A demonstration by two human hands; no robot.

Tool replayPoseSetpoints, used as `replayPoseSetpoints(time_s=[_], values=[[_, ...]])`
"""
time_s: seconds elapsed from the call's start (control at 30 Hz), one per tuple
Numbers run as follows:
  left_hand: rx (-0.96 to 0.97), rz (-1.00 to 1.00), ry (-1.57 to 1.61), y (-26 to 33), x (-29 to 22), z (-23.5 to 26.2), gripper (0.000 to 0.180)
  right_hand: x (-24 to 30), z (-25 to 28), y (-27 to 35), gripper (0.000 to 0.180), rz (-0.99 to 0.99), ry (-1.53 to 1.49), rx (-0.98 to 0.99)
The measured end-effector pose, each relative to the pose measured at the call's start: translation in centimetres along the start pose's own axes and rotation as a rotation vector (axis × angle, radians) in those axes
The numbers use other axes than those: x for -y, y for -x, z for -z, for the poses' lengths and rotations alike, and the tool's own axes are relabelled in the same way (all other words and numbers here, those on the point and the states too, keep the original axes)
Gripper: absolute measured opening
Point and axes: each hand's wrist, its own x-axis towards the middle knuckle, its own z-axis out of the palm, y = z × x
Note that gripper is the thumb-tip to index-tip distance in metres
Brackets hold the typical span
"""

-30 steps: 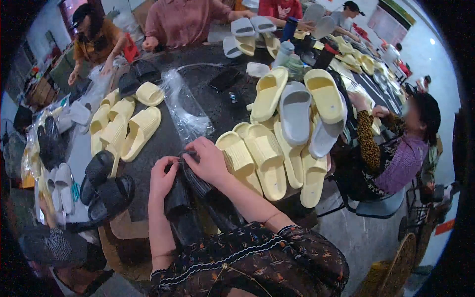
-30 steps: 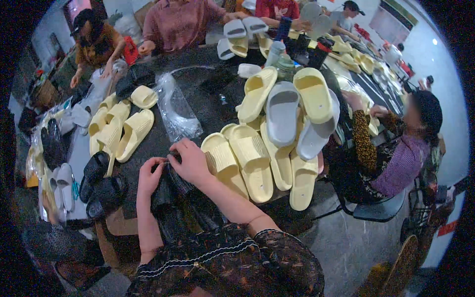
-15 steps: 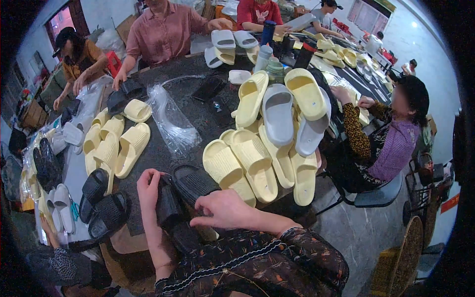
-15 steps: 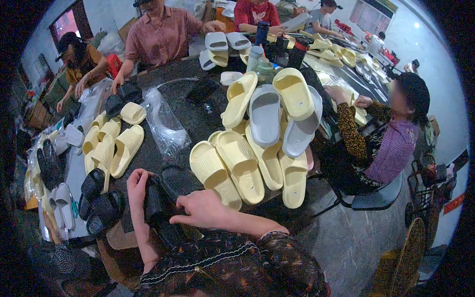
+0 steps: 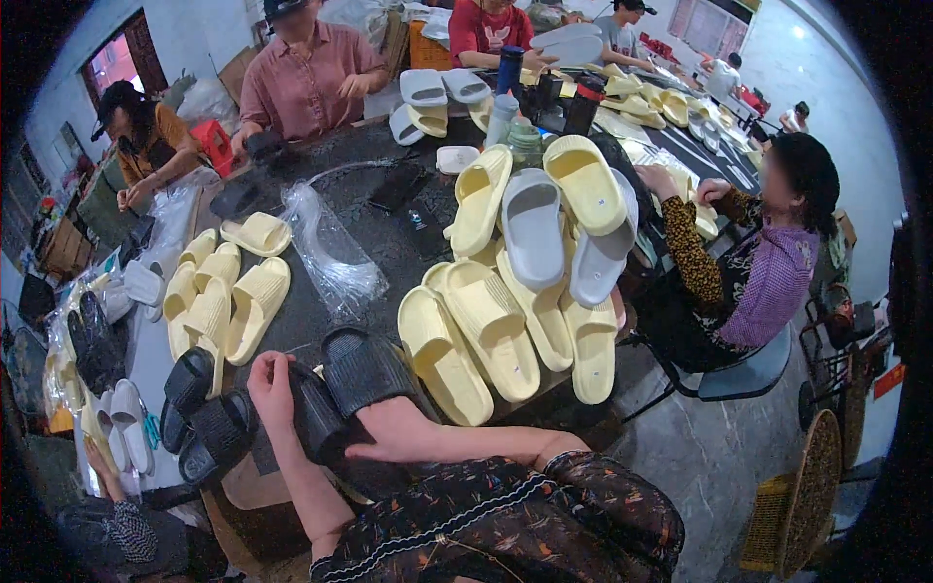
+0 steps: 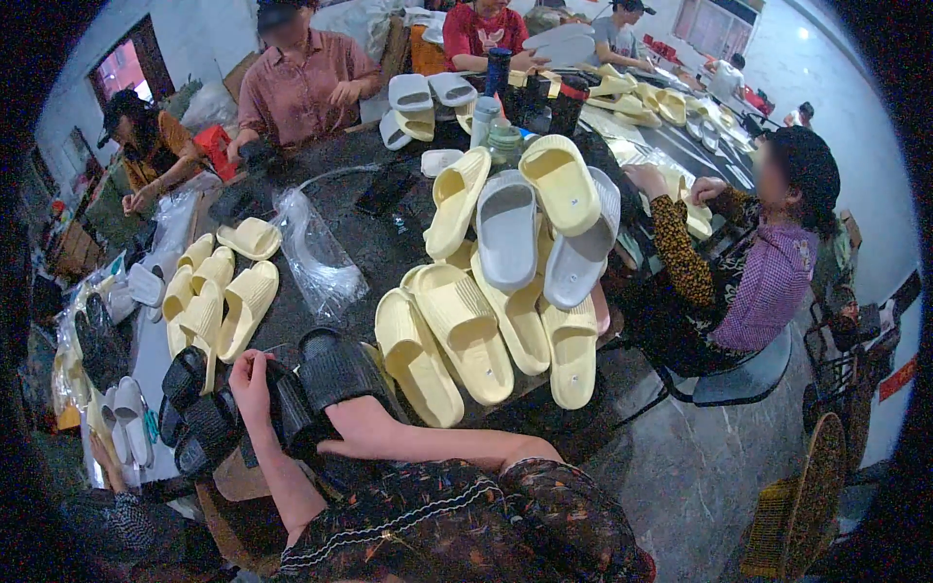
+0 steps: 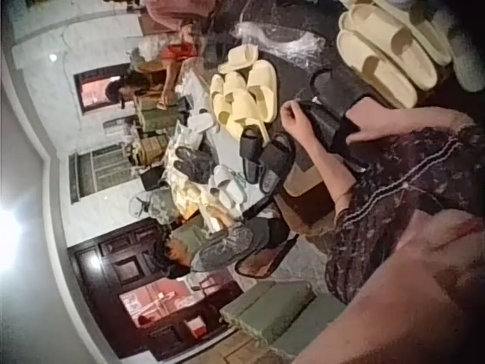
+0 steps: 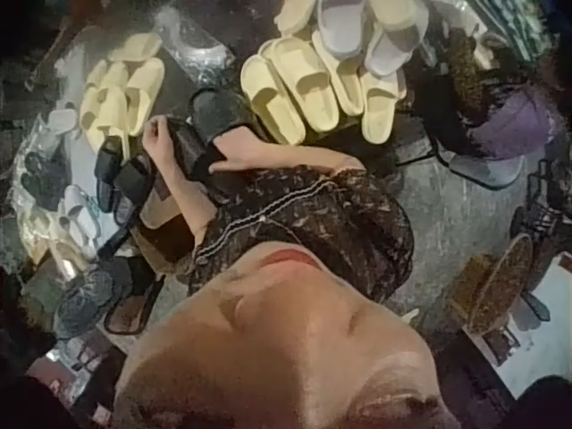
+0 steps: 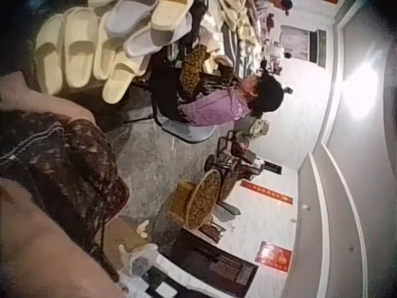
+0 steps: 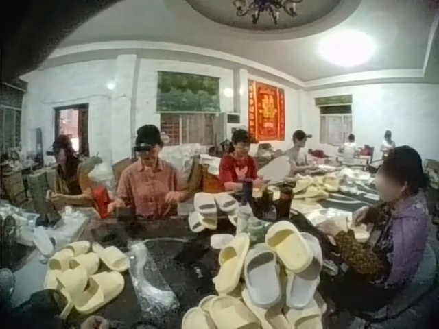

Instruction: Trimming loose threads and excess material from plastic sandals by hand.

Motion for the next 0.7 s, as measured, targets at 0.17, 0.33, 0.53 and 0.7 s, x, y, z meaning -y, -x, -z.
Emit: replayPoseSetpoints(time_s=[0.17, 0.33, 0.53, 0.7], values=[[-0.027, -0.028, -0.04, 1.1, -2.6, 0.7, 0.009, -1.0, -1.4, -0.2, 0.041, 0.053, -0.075, -0.227], [0.053, -0.115, 0.186, 1.7, -5.8, 2.0, 0.022, -0.8, 0.6, 0.8, 0.039, 0.109, -0.037, -0.412], [-0.322, -0.142, 0.315, 0.8, -4.1, 1.9, 0.033, -3.0, 8.1, 2.3, 0.048, 0.132, 0.118, -0.813], [-0.138, 0.007, 0.19, 1.9, 0.5, 0.2, 0.018, -6.3, 17.5, 4.7, 0.032, -0.236, 0.421, -0.997]])
